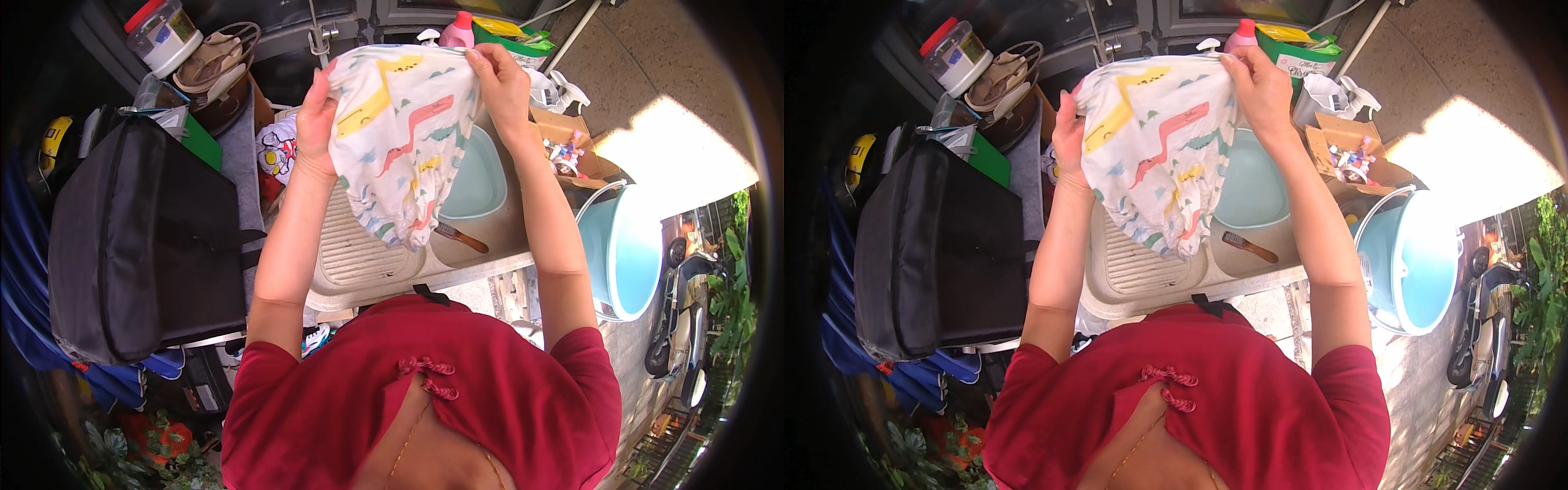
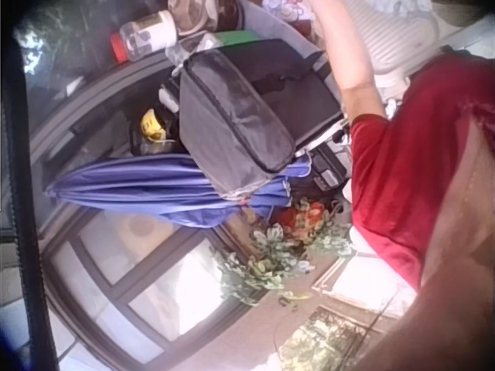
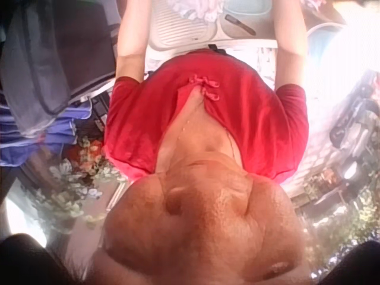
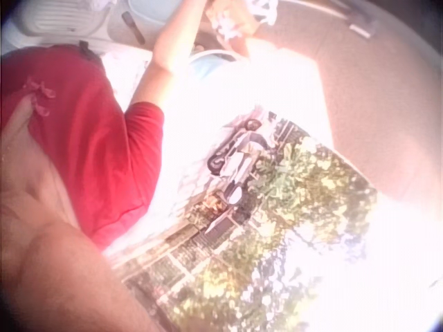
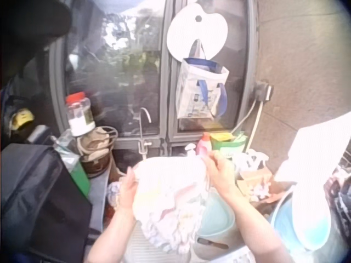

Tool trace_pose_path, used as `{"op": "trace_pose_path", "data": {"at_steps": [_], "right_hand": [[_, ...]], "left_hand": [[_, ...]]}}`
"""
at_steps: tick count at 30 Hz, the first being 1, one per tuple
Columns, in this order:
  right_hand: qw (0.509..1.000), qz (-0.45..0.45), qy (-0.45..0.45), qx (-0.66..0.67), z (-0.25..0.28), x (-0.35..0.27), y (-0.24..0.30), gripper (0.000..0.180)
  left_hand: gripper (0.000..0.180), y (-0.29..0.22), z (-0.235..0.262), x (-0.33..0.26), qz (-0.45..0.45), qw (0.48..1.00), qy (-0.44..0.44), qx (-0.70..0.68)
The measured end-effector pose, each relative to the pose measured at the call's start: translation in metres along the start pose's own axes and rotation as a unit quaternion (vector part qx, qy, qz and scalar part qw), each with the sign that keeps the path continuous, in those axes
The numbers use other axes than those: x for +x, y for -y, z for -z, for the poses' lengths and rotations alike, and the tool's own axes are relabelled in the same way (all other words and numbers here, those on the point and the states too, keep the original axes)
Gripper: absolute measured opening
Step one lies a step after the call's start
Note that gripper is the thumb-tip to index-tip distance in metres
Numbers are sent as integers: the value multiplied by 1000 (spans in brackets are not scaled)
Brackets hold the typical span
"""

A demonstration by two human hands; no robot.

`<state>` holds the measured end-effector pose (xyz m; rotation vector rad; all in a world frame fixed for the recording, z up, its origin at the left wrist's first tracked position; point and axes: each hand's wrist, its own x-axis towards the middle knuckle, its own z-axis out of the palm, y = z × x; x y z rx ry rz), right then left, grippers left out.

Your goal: The person washes clothes by hand in a bowl of water and on a washboard, using their hands to scrub the fabric against the board and rinse it in the water.

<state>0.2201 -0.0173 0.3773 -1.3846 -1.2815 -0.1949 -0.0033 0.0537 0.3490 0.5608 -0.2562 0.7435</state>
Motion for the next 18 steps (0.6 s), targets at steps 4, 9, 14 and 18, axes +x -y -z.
{"op": "trace_pose_path", "data": {"at_steps": [4, 9, 14, 18], "right_hand": [[968, -133, 77, 200, -28, -59, -1, 22], [854, -282, 247, 360, -45, -158, -12, 19], [929, -233, 97, 271, -12, -96, -18, 18], [998, 18, 58, -25, 1, -61, -8, 18]], "left_hand": [[58, 14, 2, -3, 18, 997, 76, -16], [57, 21, 6, 5, 20, 995, 20, 98], [39, -18, 22, -7, 10, 975, -36, 218], [30, -19, 39, -10, 24, 907, -164, 386]]}}
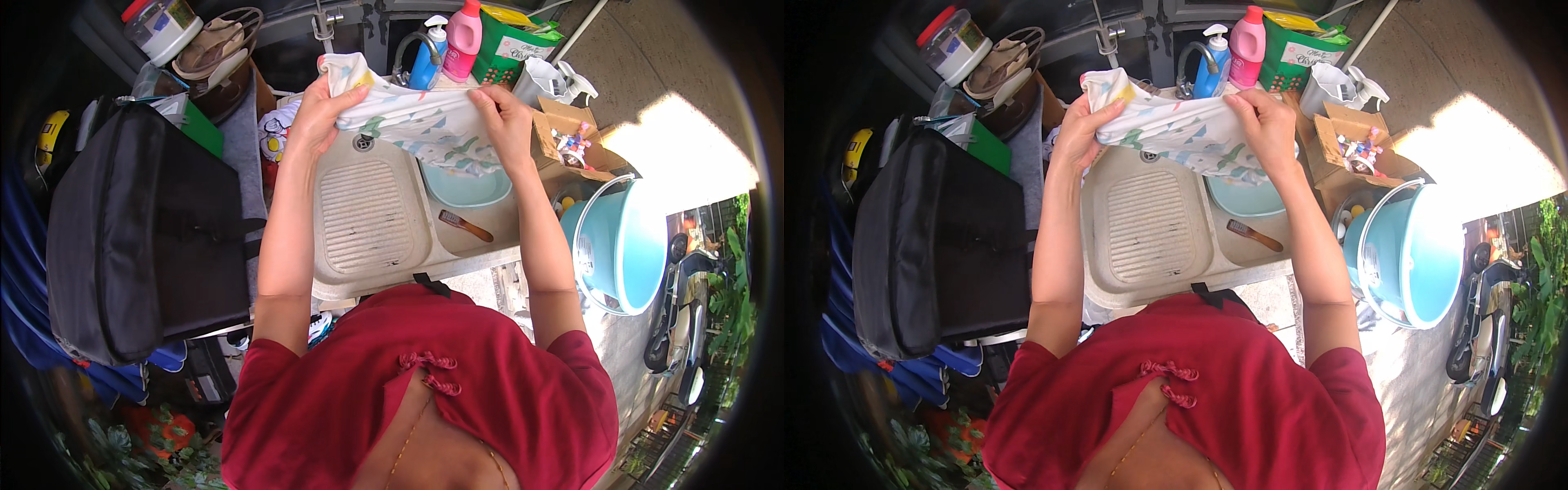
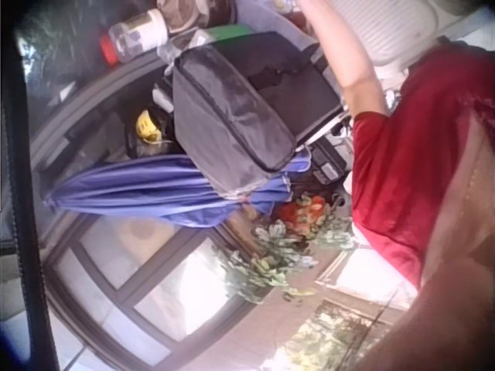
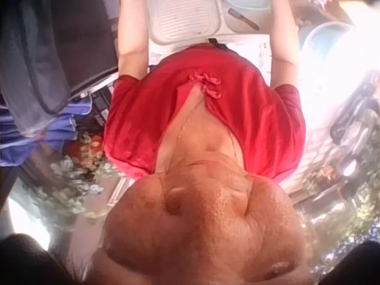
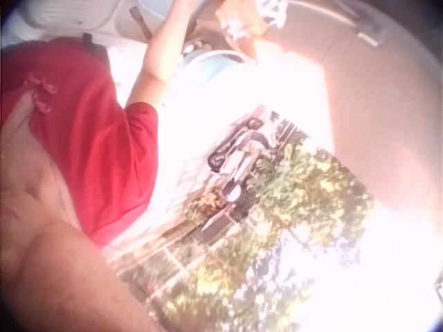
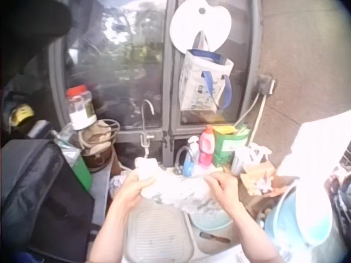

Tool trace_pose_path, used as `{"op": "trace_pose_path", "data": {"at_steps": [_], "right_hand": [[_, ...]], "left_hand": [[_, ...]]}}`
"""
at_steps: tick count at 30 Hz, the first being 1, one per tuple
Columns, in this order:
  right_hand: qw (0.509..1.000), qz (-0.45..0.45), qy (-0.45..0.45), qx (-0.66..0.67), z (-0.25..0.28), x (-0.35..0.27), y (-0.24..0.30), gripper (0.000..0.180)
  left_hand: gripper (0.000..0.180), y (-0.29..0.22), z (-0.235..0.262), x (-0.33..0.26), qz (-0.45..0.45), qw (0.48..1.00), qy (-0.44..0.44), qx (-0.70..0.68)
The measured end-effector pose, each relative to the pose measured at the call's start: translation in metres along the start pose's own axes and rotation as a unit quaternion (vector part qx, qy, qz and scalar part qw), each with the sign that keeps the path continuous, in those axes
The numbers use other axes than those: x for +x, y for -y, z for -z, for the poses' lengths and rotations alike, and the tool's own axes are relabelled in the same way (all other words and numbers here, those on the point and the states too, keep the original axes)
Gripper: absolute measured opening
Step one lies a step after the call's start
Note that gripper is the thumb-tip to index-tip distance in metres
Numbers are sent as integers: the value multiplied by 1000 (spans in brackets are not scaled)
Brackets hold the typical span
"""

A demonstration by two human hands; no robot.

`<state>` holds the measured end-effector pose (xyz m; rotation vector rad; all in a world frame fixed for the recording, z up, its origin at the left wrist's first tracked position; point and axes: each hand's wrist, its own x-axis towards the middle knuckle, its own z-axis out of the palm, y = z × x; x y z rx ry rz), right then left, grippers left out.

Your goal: The person washes clothes by hand in a bowl of water and on a washboard, using their hands to scrub the fabric against the board and rinse it in the water.

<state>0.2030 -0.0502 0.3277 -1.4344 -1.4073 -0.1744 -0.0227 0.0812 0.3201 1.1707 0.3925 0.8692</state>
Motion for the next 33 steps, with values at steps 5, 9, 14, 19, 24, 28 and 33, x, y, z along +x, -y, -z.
{"op": "trace_pose_path", "data": {"at_steps": [5, 9, 14, 19, 24, 28, 33], "right_hand": [[998, -39, -7, -40, 12, 11, -10, 17], [995, -91, 18, -48, 6, -26, -44, 17], [951, -295, 17, -93, -1, -81, -138, 24], [894, -427, 3, -132, -17, -114, -248, 24], [889, -371, 157, -218, -56, -159, -314, 47], [865, -278, 392, -144, -93, -227, -324, 59], [744, -141, 575, -308, -107, -219, -379, 66]], "left_hand": [[27, 14, 12, 19, 44, 996, -81, -21], [29, 38, 16, 35, 123, 988, -62, 65], [34, 104, -6, 78, 161, 987, 17, 20], [36, 213, -45, 155, 195, 973, 124, 14], [48, 349, -30, 179, 147, 759, 130, 621], [49, 434, -46, 117, 260, 783, 114, 554], [57, 474, -42, 77, 261, 694, 205, 639]]}}
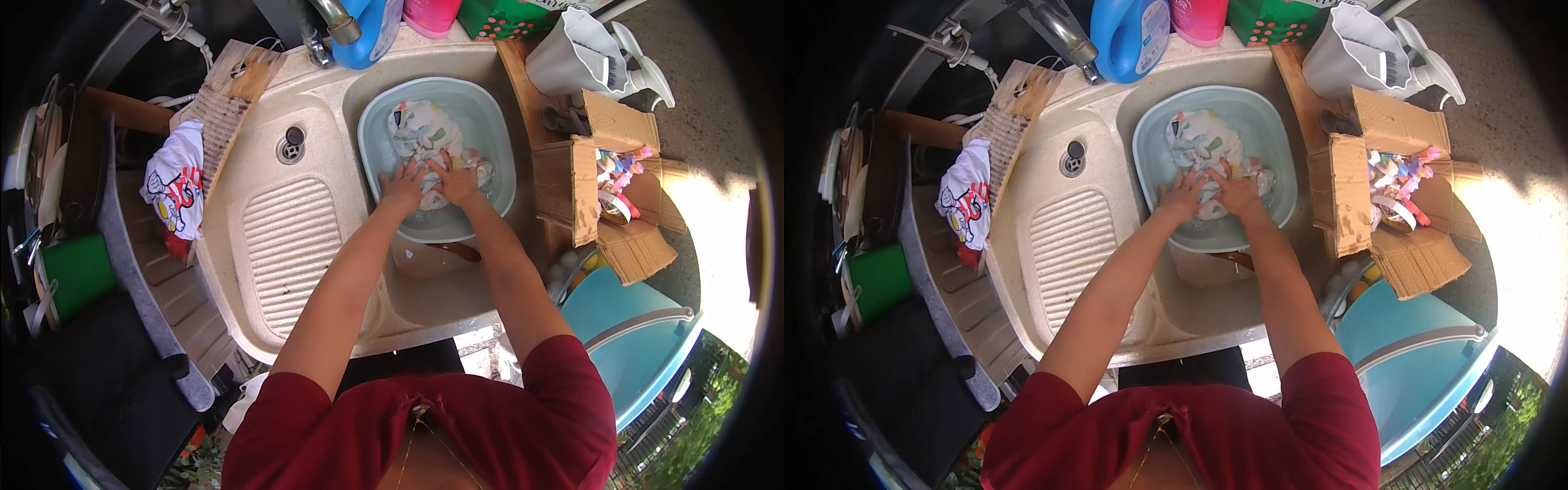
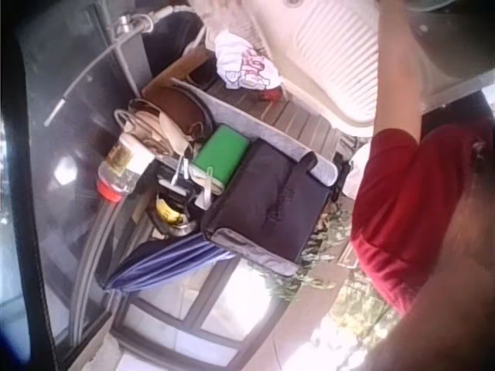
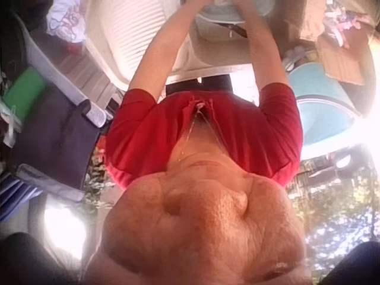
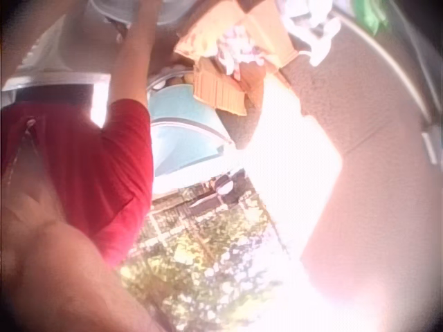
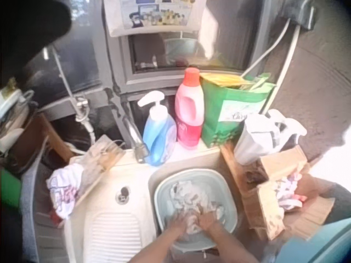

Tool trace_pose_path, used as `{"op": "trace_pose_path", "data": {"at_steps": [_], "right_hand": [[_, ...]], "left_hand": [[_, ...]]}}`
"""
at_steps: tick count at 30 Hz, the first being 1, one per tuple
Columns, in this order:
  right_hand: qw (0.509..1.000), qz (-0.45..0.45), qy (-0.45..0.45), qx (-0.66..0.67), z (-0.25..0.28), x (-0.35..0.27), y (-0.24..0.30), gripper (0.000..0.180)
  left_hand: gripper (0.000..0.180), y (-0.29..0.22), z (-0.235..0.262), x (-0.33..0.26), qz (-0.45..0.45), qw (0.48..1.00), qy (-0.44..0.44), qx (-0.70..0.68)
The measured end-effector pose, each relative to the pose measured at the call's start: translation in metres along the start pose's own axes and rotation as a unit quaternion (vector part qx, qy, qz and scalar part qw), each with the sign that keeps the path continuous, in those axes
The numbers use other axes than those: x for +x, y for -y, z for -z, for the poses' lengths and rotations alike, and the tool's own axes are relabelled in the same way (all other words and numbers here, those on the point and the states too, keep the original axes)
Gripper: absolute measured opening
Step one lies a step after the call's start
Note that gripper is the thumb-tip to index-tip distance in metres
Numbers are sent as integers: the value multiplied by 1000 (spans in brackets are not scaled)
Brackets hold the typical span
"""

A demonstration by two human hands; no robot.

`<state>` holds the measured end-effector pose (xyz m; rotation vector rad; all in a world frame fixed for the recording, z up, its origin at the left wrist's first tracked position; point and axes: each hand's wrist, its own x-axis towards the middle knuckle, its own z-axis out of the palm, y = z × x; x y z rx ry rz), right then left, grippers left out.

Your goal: The person washes clothes by hand in a bowl of water and on a washboard, using their hands to scrub the fabric against the board and rinse it in the water.

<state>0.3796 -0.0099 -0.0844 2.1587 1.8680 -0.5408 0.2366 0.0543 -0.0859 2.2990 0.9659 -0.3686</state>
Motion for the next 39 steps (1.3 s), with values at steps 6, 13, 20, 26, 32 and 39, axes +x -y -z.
{"op": "trace_pose_path", "data": {"at_steps": [6, 13, 20, 26, 32, 39], "right_hand": [[993, -58, -90, 47, -22, 43, -28, 46], [980, -49, -191, 16, -22, 42, -31, 36], [938, -128, -320, 38, -33, 6, 11, 35], [994, -71, 81, 16, -29, -41, 18, 24], [974, -32, -41, 222, 20, -58, 24, 26], [609, -70, -198, 765, 129, -117, 41, 20]], "left_hand": [[57, -16, 23, 30, 66, 995, -63, 43], [54, -6, 33, 58, 61, 983, 13, 174], [62, 2, 6, 48, 109, 959, 45, 258], [33, -30, 34, -18, -15, 928, 214, 304], [16, -7, 75, -34, -136, 985, -7, -101], [14, -36, 213, -48, -147, 815, -26, -560]]}}
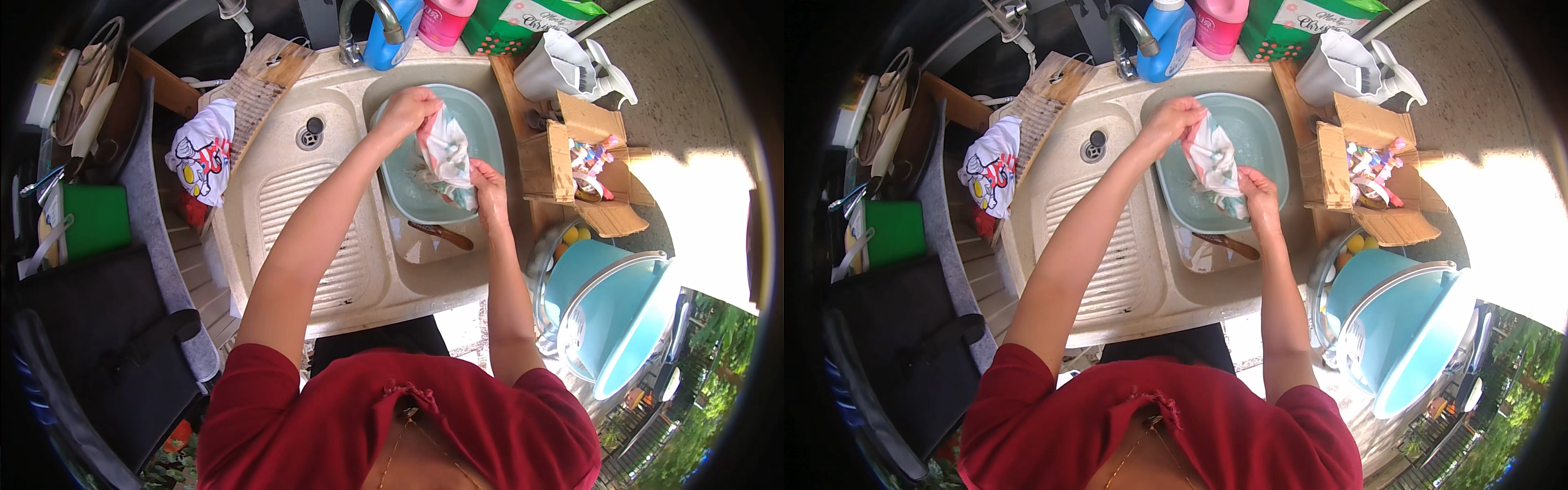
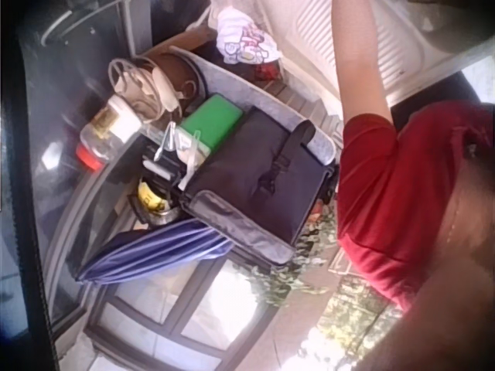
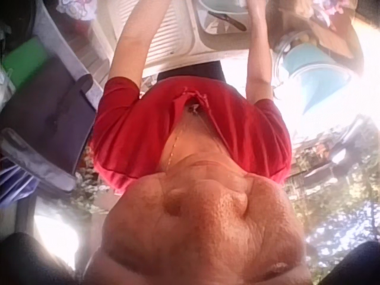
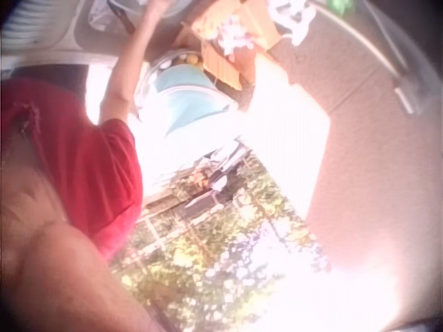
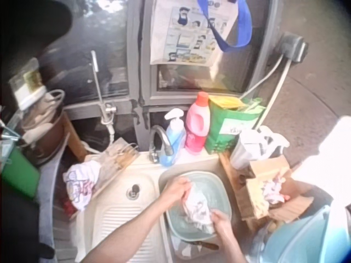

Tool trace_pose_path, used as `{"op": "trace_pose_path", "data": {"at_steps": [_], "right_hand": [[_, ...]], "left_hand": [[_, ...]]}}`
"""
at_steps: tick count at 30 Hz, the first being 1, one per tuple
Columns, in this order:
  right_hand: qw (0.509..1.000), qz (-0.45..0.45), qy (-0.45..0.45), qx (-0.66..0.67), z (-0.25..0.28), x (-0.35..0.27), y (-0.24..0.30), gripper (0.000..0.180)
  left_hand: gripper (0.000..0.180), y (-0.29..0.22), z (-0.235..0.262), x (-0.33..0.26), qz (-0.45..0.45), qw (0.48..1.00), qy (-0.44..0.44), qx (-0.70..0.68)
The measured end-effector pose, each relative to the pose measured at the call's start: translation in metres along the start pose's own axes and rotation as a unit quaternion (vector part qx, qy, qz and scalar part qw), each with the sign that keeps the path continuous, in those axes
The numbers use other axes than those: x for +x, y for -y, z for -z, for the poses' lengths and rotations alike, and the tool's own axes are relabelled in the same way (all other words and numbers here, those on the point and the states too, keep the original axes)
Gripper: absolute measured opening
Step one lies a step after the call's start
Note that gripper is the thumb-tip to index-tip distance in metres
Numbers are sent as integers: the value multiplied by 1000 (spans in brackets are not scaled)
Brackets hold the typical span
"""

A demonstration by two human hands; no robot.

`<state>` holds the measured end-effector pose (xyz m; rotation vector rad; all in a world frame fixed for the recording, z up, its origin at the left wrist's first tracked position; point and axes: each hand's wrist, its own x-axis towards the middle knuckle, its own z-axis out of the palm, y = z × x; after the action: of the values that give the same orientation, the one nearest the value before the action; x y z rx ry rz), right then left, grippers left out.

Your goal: The person washes clothes by hand in a bowl of water and on a washboard, using their hands to scrub the fabric against the board and rinse it in the water.

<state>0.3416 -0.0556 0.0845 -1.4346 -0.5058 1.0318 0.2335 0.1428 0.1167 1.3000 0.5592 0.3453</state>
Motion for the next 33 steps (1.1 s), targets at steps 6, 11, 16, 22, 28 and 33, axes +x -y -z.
{"op": "trace_pose_path", "data": {"at_steps": [6, 11, 16, 22, 28, 33], "right_hand": [[994, -46, -38, 88, -1, 55, 11, 25], [911, 38, -43, -409, 67, 118, -101, 44], [796, -99, -240, -547, 32, 135, -166, 32], [707, -45, 7, -706, 50, 142, -158, 21], [748, -87, -50, -657, 53, 130, -167, 25], [869, -92, -102, -476, 111, 124, -157, 28]], "left_hand": [[12, 9, 3, 48, 63, 992, -50, -97], [24, 118, -26, 75, 7, 943, -313, -109], [58, 206, -41, 32, 234, 907, -168, 308], [73, 224, -56, 8, 169, 744, 35, 646], [61, 205, -62, 4, 133, 732, -23, 668], [28, 143, -14, 9, 3, 902, -127, 412]]}}
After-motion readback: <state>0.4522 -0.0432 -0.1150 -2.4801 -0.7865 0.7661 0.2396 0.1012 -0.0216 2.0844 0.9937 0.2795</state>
